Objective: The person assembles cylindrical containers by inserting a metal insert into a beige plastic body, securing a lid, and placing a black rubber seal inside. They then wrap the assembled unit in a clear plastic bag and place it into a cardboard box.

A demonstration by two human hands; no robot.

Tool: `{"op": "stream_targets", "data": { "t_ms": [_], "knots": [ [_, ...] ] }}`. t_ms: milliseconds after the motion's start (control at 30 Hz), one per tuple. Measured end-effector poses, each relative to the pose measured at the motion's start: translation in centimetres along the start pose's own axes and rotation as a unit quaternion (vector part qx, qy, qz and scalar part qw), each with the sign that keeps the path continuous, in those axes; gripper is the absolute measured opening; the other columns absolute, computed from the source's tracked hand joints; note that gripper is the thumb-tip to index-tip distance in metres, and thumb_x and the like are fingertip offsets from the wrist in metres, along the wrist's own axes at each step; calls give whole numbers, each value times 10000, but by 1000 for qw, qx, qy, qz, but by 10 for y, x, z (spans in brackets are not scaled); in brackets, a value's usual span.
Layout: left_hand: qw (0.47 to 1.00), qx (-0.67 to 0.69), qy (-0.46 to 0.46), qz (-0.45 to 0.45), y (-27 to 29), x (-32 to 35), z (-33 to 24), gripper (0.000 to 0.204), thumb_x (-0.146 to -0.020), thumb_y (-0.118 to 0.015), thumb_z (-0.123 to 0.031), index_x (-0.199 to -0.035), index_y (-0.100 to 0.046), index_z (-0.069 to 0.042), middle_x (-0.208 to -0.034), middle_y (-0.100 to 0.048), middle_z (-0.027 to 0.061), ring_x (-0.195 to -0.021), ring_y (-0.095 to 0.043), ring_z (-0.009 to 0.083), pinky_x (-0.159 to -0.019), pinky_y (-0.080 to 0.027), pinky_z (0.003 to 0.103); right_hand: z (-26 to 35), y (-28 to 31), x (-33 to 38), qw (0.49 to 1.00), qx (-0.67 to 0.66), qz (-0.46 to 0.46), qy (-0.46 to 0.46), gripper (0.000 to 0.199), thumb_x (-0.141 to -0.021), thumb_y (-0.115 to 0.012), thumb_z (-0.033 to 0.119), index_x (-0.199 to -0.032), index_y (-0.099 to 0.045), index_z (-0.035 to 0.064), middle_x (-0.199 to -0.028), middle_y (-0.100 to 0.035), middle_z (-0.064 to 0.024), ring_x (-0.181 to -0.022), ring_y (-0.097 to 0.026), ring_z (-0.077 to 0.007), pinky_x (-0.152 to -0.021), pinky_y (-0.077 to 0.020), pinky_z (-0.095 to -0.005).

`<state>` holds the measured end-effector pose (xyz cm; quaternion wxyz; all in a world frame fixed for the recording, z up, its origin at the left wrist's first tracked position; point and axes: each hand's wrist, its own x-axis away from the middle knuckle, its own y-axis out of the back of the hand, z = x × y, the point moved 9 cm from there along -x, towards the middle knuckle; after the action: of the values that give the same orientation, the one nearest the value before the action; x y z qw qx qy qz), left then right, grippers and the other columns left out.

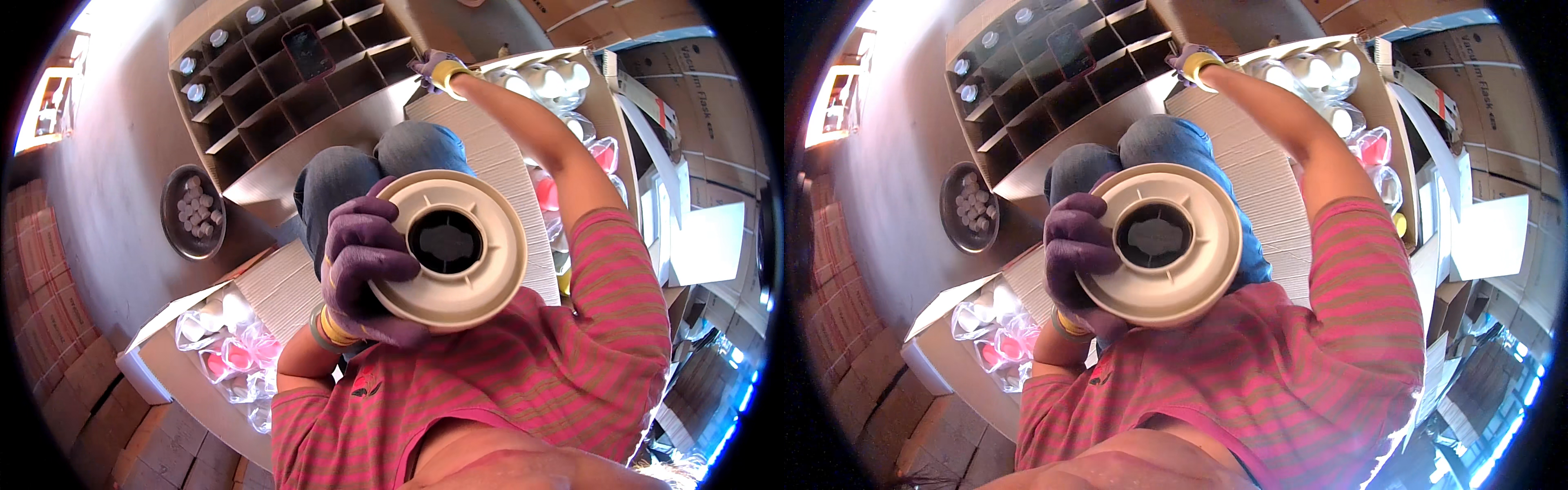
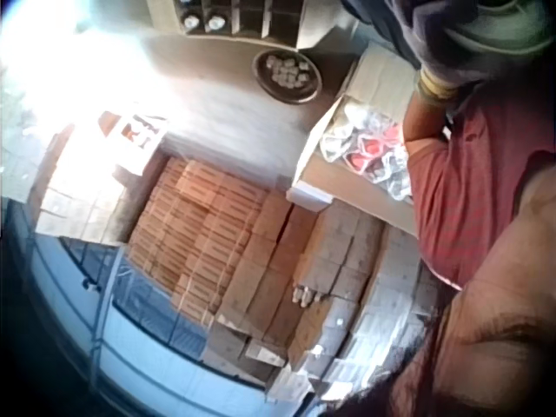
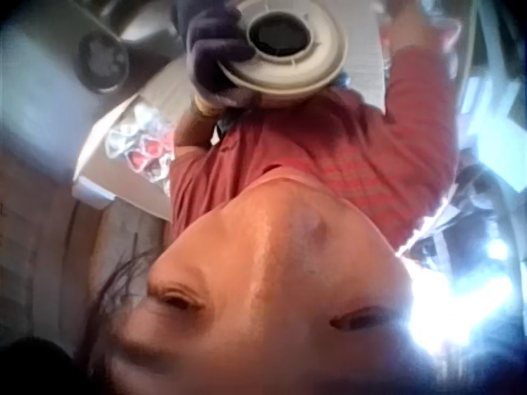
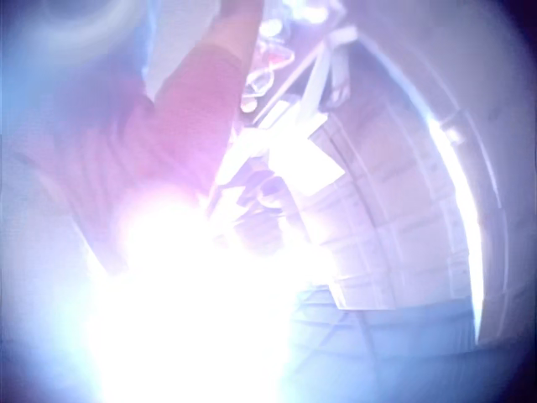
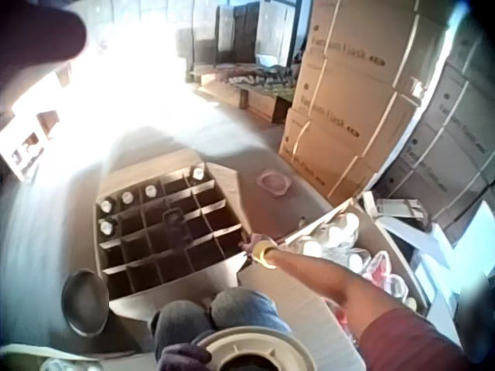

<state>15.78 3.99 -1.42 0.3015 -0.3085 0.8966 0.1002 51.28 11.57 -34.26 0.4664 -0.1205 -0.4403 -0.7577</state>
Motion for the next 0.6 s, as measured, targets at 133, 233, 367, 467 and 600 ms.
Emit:
{"op": "stream_targets", "data": {
  "t_ms": [133,233,367,467,600],
  "knots": [
    [1000,2,8,-6,2,-4,5,621,-611,-896,-539,-963,-616,-111,-972,-565,100,-1036,-541,329,-1025,-443,624,-3,-28,-32,997,75,-8,26,434,-951,-649,367,-1211,-560,32,-953,-725,-143,-760,-698,-242,-650,-570,-381],
    [1000,-19,8,8,4,-2,6,635,-608,-889,-566,-966,-604,-124,-1000,-575,102,-1053,-542,325,-1055,-419,628,14,-31,-8,958,275,-49,62,545,-950,-616,397,-1356,-512,49,-1271,-646,-195,-1146,-640,-346,-947,-511,-436],
    [1000,-21,17,-3,2,-1,3,614,-639,-857,-582,-946,-592,-121,-1018,-593,108,-1064,-549,338,-1066,-405,624,35,12,52,951,234,-106,173,630,-957,-564,455,-1444,-452,72,-1392,-562,-191,-1305,-524,-349,-1075,-420,-442],
    [999,-28,28,-20,7,9,0,606,-688,-795,-624,-927,-588,-107,-1006,-584,121,-1059,-549,340,-1056,-411,630,22,34,107,960,96,-96,246,518,-962,-649,320,-1361,-502,25,-1198,-687,-138,-1069,-672,-227,-913,-513,-315],
    [997,-36,40,-58,17,15,-15,536,-861,-595,-630,-859,-556,-96,-934,-531,106,-1012,-542,321,-994,-437,576,-1,43,231,955,-127,-45,263,305,-962,-668,251,-1174,-643,33,-1041,-724,-87,-936,-669,-122,-847,-531,-277]
  ]
}}
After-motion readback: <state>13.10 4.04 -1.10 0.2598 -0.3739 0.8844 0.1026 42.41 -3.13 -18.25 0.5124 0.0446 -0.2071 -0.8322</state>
